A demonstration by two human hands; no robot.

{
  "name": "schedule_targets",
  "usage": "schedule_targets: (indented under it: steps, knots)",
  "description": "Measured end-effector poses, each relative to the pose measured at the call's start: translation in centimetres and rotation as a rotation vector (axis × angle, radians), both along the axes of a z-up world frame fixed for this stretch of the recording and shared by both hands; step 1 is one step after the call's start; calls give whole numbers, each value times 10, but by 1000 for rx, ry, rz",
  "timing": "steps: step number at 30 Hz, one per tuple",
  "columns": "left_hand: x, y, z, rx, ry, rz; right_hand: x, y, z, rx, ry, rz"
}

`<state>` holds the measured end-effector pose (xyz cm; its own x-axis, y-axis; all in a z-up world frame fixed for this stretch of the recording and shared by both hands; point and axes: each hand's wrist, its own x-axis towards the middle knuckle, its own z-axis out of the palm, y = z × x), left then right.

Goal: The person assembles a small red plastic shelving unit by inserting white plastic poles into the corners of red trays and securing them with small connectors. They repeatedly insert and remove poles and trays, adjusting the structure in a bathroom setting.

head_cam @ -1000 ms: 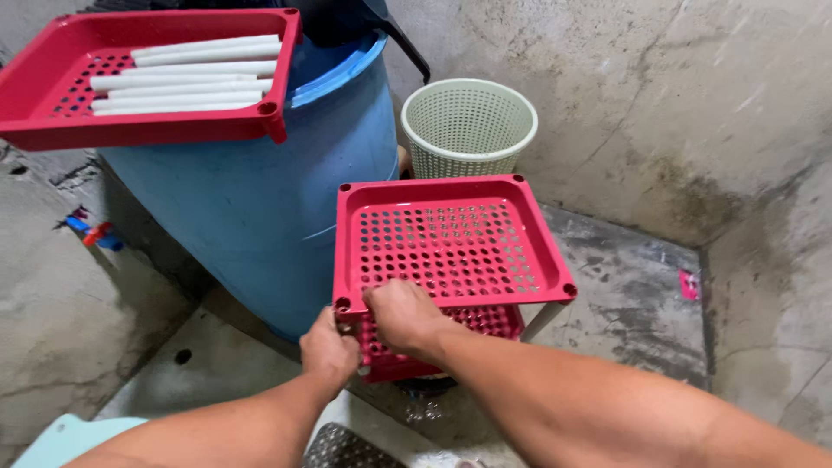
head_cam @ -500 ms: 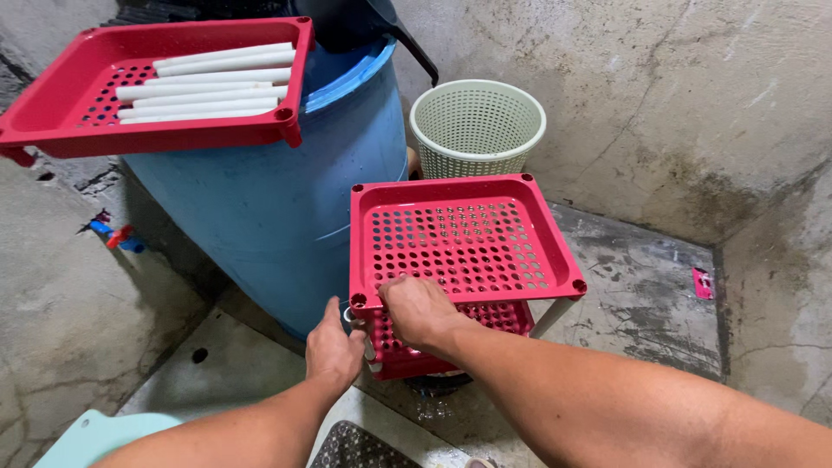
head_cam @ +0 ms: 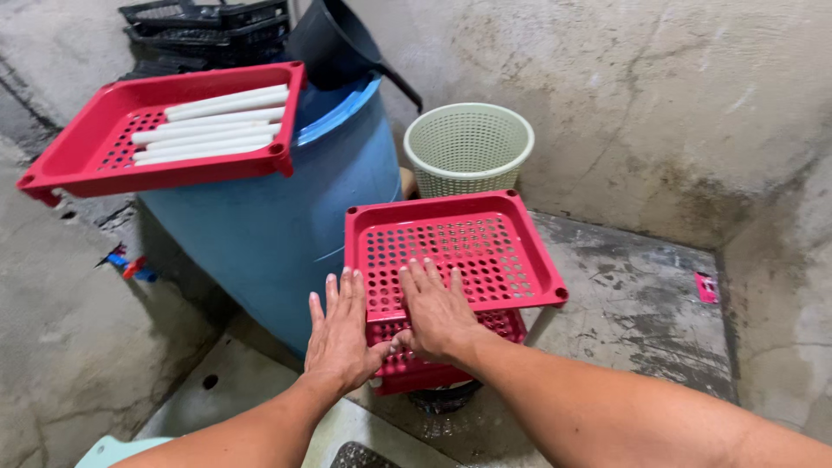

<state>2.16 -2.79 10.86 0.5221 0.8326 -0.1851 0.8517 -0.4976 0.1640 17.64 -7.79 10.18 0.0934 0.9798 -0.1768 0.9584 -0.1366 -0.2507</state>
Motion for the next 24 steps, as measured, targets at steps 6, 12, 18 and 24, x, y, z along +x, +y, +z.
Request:
schedule_targets:
  steps: [6, 12, 18, 24]
  knots:
    - [50, -7, 5, 73, -11, -186, 49, -27, -6, 15, -50, -134]
    - [126, -13, -14, 35, -112, -444, 102, -59, -21, 81, -73, -317]
    - [192, -14, -27, -2, -54, -651, 140, -81, -33, 48, -18, -497]
    - [230, -19, -23, -19, 118, -825, 154, -90, -49, -18, 59, -574]
